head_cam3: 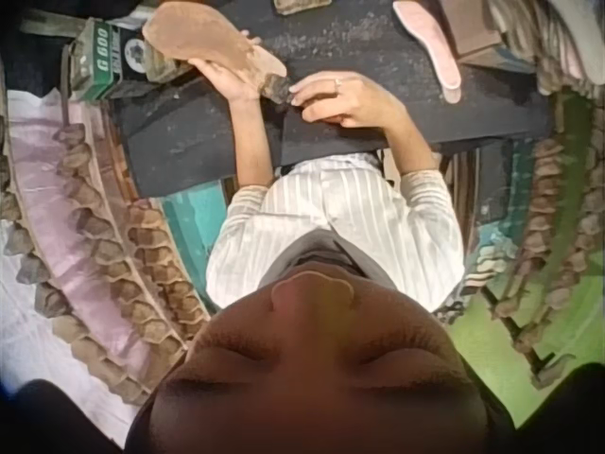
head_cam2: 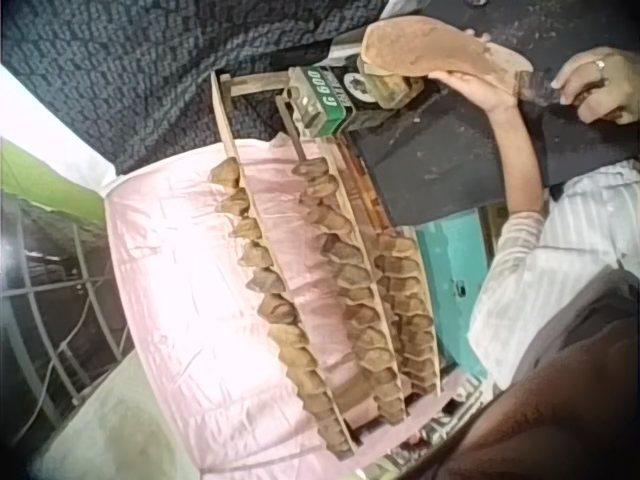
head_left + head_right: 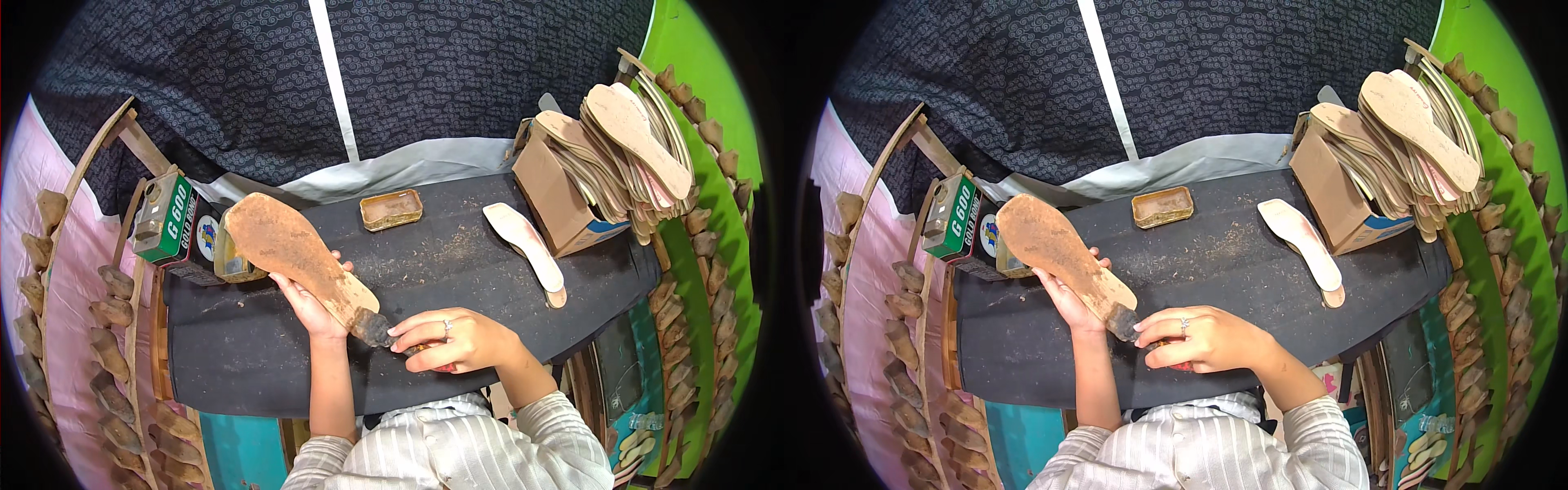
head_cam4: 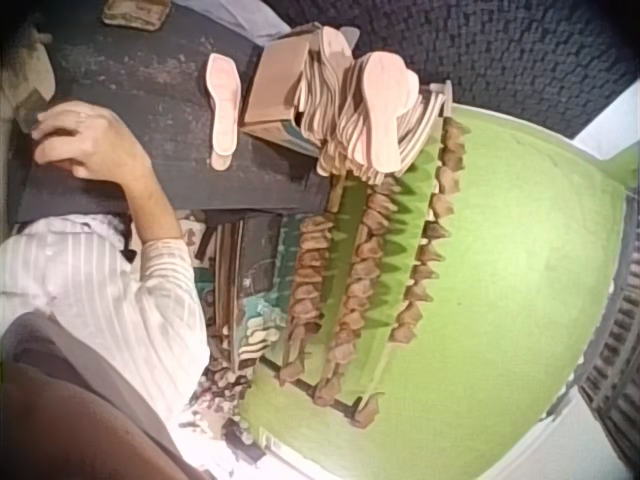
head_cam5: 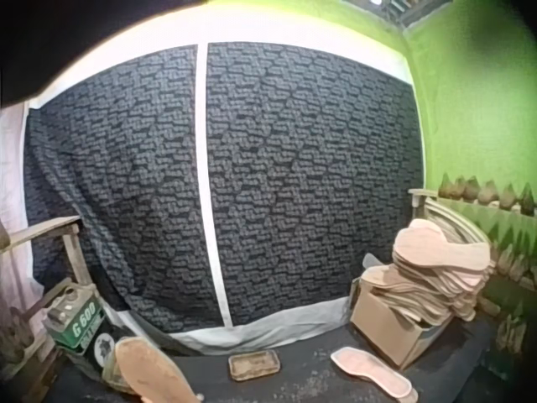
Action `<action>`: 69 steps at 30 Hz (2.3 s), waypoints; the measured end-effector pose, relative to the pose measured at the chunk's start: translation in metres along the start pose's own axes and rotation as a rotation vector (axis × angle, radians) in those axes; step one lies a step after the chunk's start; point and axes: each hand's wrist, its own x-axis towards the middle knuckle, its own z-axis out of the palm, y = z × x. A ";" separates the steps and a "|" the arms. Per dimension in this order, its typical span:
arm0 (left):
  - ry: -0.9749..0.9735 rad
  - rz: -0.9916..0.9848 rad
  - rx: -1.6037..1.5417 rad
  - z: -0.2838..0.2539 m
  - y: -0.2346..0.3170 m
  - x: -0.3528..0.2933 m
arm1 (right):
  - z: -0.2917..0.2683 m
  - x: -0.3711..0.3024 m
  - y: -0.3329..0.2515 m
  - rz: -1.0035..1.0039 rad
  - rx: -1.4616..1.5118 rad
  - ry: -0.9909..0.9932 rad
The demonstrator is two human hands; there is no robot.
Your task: The person applies adhesive to shoe insoles using a brush and places the insoles into a blue basket on the floor.
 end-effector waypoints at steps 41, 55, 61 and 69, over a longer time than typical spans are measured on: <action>0.019 0.060 -0.014 -0.005 0.007 0.004 | -0.017 -0.013 0.009 0.075 0.192 0.198; -0.014 -0.039 -0.094 0.001 0.006 -0.002 | 0.009 -0.004 0.020 0.003 0.005 0.195; -0.022 -0.010 -0.122 -0.011 0.010 0.001 | 0.002 -0.013 0.014 0.113 0.141 0.043; -0.077 -0.082 -0.099 -0.008 0.008 -0.007 | 0.005 -0.007 0.023 0.017 0.052 0.171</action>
